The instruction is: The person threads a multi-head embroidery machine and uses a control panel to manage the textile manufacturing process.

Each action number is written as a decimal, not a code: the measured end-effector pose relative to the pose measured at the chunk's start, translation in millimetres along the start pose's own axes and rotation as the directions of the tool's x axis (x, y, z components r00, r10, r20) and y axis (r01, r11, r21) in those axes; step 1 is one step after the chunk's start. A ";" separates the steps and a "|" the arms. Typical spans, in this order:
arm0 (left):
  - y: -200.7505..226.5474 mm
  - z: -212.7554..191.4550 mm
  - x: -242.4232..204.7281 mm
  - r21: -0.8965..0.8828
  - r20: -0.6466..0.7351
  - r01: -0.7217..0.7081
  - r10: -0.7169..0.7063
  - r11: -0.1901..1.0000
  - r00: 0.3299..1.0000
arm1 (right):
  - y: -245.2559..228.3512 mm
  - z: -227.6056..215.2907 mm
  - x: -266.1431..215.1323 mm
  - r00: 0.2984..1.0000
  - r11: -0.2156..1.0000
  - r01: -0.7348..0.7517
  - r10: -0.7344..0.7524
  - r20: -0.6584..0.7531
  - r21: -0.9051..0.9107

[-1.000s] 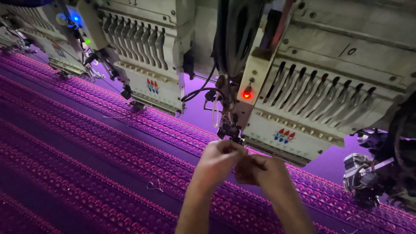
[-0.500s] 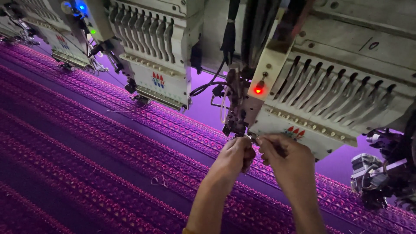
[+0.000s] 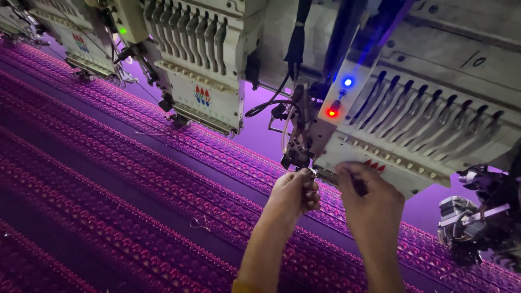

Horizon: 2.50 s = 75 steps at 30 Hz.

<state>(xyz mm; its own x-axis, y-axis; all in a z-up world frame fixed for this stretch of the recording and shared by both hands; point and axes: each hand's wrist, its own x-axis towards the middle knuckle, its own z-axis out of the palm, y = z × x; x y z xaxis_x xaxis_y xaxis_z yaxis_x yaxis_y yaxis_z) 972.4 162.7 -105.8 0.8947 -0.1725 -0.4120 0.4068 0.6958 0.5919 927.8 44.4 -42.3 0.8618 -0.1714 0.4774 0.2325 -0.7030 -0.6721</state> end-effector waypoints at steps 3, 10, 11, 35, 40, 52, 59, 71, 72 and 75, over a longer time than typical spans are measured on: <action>-8.0 -1.7 0.8 -0.029 0.085 -0.033 0.035 0.999 0.996 | 7.3 3.0 0.6 0.996 0.994 0.090 -0.091 -0.012 -0.061; 10.7 -2.2 -22.3 0.333 0.023 -0.105 0.103 0.937 0.994 | -18.3 -9.7 2.5 0.975 0.986 -0.165 0.162 0.150 0.008; 15.1 -0.8 -28.7 0.427 0.077 -0.116 0.092 0.897 0.993 | -25.0 -12.1 3.3 0.951 0.965 -0.259 0.249 0.186 0.035; 21.8 4.5 -43.2 0.314 0.190 -0.101 0.042 0.944 0.981 | -14.9 -1.7 1.3 0.966 0.974 -0.213 0.199 0.166 0.074; 12.8 3.2 -34.4 0.286 0.198 -0.162 0.107 0.945 0.974 | -4.5 5.5 -1.1 0.985 0.991 -0.131 0.127 0.113 0.024; -9.7 -9.5 1.5 0.103 -0.022 -0.128 0.131 0.986 0.991 | 6.1 12.7 -8.1 0.986 0.989 0.136 -0.140 -0.088 -0.050; -16.3 -11.5 7.2 -0.112 0.121 -0.010 0.024 0.994 0.992 | 15.1 23.5 -10.4 0.982 0.987 0.156 -0.159 -0.104 -0.041; -28.7 -25.6 36.6 -0.443 0.313 0.304 -0.172 0.843 0.934 | 24.4 36.5 -12.4 0.947 0.922 0.290 -0.315 -0.064 -0.255; -26.6 -23.7 31.7 -0.461 0.273 0.284 -0.170 0.841 0.947 | 24.4 35.9 -12.8 0.945 0.917 0.297 -0.322 -0.056 -0.265; -38.0 -25.8 50.6 -0.490 0.238 0.233 -0.128 0.840 0.963 | 17.8 33.3 -13.3 0.961 0.927 0.257 -0.275 -0.028 -0.274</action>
<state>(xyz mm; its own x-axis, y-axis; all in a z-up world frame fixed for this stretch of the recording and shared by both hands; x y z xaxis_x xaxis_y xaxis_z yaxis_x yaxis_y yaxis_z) 997.4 145.5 -167.0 0.8531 -0.4212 -0.3078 0.4597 0.8859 0.0619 935.4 57.2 -79.5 0.7515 0.0092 0.6596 0.3136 -0.8847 -0.3449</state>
